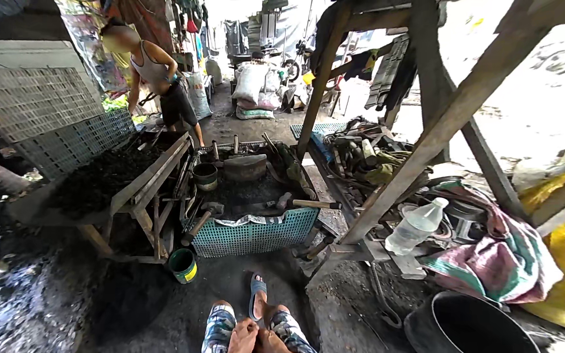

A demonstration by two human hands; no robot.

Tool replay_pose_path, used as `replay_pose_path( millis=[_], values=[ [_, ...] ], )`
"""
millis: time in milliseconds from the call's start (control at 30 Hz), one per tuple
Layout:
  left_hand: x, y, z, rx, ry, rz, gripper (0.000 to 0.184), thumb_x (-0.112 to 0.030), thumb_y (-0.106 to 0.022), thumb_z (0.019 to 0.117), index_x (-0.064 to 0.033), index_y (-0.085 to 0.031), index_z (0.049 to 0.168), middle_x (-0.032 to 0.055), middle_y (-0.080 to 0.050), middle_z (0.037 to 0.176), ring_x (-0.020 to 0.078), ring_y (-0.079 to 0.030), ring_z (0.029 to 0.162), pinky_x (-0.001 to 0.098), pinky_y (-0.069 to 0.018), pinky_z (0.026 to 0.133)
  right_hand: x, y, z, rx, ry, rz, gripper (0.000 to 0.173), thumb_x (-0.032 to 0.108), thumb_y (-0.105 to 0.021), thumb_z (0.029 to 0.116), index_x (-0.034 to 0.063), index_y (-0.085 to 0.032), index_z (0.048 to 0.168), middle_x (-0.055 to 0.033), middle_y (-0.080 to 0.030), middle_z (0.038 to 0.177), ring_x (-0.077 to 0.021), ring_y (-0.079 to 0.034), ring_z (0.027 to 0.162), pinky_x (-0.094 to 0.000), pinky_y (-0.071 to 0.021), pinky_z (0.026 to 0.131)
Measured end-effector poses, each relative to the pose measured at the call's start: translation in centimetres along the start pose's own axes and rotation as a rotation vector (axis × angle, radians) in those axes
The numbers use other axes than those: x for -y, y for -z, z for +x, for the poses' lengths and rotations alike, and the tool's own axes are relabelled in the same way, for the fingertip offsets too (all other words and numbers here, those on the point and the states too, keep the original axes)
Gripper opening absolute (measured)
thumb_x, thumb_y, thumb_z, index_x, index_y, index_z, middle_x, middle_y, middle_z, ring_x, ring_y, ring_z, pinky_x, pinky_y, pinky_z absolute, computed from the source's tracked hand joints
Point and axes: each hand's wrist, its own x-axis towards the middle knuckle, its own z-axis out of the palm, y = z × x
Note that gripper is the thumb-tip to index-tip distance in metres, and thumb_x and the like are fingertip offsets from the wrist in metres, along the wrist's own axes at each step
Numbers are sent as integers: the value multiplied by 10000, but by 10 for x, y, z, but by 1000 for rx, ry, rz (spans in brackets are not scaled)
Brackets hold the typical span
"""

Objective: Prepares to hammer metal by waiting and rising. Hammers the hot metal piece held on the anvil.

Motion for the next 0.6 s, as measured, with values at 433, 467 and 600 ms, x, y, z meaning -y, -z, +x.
replay_pose_path(
  millis=[433, 467, 600],
  values=[
    [-1, 0, -2, -14, -14, -21, 333, -363, -562, 1022, -127, -733, 1181, 99, -720, 1186, 227, -656, 1173, 478, -494, 1064, -9, -6, 10, -21, 27, 43, 509, 539, -561, 980, 122, -703, 1233, -153, -739, 1187, -340, -693, 1153, -631, -516, 1011],
    [0, 0, -2, -14, -13, -27, 334, -368, -561, 1023, -130, -733, 1182, 97, -720, 1186, 226, -657, 1172, 479, -496, 1062, -8, -5, 9, -20, 29, 44, 509, 540, -553, 985, 124, -703, 1237, -151, -739, 1189, -340, -692, 1156, -631, -514, 1013],
    [0, 0, -2, -15, -37, -21, 341, -375, -568, 1021, -121, -737, 1172, 107, -720, 1181, 232, -661, 1164, 478, -500, 1061, -6, -5, 7, -21, 13, 33, 535, 544, -584, 965, 117, -684, 1270, -168, -728, 1213, -355, -683, 1173, -644, -507, 1016]
  ],
)
